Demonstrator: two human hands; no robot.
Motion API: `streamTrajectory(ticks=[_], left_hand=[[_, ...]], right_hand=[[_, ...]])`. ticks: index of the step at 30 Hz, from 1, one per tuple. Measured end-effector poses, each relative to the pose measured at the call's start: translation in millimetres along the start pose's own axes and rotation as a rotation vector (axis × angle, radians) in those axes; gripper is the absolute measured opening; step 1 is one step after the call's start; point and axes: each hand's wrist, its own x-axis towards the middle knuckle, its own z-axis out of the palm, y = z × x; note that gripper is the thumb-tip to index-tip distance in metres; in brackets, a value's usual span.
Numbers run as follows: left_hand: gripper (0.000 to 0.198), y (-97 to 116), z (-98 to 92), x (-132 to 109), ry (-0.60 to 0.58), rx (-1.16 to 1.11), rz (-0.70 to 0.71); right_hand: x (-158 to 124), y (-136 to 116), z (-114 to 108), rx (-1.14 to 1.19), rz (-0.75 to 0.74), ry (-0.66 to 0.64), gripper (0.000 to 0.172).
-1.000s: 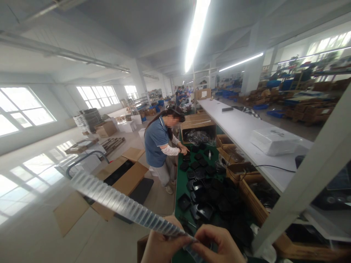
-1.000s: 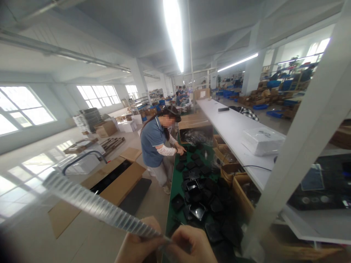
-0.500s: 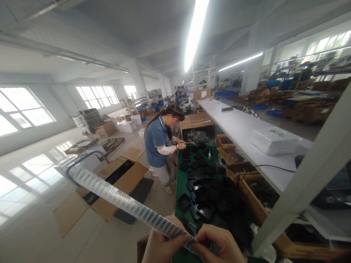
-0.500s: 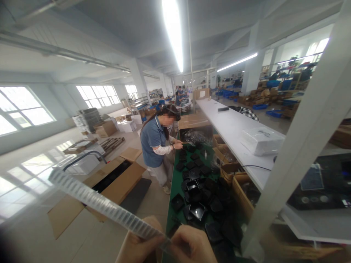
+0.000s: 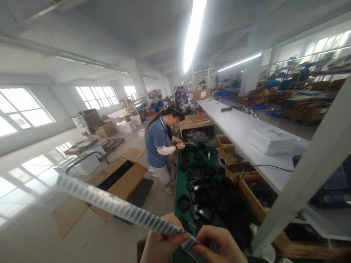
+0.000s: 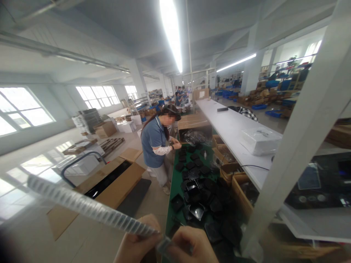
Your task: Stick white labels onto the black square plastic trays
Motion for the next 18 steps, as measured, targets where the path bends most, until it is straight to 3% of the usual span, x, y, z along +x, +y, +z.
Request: streamTrajectory(ticks=[4,7,13,18], left_hand=[[0.040,-20.4,-1.6,0.2,0.012,-0.112,-0.165],[0.044,-22.3,1.4,-2.5,0.065,-0.132,-0.276],[0.034,4.4,9.9,-5.1,0.007,-0.046,-0.177],[0.033,4.8,4.0,-0.2,-0.026,-0.002,-0.149]], right_hand=[[-0.7,-3.6,-0.5,-0.036,-0.011,0.049,0.030],[-0.2,-9.2,-0.7,-0.050,-0.005,0.043,0.028],[0.7,-13.8,-0.6,0.008,0.015,0.013,0.035],[-0.1,-0.2,0.2,0.001,0.043,0.018,0.035]])
